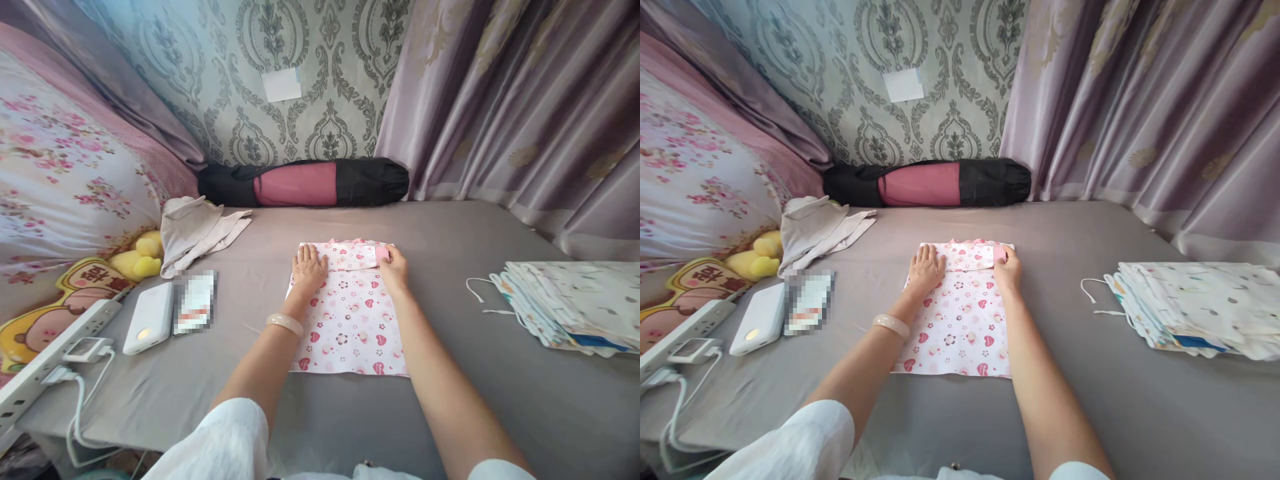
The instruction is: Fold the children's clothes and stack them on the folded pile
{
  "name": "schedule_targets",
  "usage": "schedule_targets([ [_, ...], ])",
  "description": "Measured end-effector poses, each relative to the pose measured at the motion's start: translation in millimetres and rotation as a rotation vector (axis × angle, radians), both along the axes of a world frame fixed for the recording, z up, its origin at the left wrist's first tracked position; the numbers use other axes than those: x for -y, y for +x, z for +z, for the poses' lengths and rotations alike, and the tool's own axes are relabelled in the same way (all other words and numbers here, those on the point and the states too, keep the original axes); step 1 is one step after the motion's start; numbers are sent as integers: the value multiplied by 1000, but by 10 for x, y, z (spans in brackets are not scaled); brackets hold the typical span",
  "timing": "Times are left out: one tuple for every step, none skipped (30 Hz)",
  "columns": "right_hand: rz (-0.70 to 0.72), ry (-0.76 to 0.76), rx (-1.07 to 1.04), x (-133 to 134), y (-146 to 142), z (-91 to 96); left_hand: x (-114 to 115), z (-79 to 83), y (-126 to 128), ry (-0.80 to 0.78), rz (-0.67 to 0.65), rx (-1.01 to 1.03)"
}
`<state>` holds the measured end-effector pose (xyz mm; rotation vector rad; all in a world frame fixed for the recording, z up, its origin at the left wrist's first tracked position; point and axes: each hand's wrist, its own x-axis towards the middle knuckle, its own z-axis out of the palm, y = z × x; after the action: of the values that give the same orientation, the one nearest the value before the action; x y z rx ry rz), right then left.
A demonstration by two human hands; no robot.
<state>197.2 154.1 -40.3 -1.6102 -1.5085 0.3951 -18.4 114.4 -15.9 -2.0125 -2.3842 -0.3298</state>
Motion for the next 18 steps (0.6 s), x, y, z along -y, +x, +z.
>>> schedule_targets([
  [-22,-27,22,33,-4,31,0,3,3,-5,-1,0],
  [-39,-50,18,68,-11,64,-1,5,7,-7,-1,1],
  [-46,-56,17,103,-19,99,-1,8,9,-9,-1,2],
  [-29,-40,52,138,-27,131,-2,12,9,-10,-1,4],
  [-13,-18,93,170,-33,160,-2,18,8,-13,-1,5],
  [-3,-2,132,198,-37,186,-2,26,4,-19,-2,7],
  [-4,3,167,223,-40,209,-2,36,-1,-30,-4,10],
  [-11,-3,200,245,-43,232,-2,50,-5,-44,-7,15],
  [-18,-16,234,263,-48,256,-2,66,-6,-61,-6,19],
  [-18,-34,272,279,-59,281,-3,85,-3,-74,-2,21],
  [-7,-56,315,292,-77,309,-5,106,9,-76,3,16],
  [12,-81,366,302,-104,338,-9,129,30,-69,1,5],
  [37,-108,422,309,-142,368,-14,153,61,-54,-9,-9],
  [66,-134,481,312,-190,395,-21,176,102,-38,-31,-22],
  [98,-154,537,312,-245,420,-30,197,151,-25,-67,-30],
  [135,-167,586,307,-305,439,-40,215,203,-20,-111,-30],
  [176,-171,625,298,-365,452,-51,228,254,-22,-155,-25],
  [220,-168,656,286,-421,457,-63,234,298,-23,-195,-19],
])
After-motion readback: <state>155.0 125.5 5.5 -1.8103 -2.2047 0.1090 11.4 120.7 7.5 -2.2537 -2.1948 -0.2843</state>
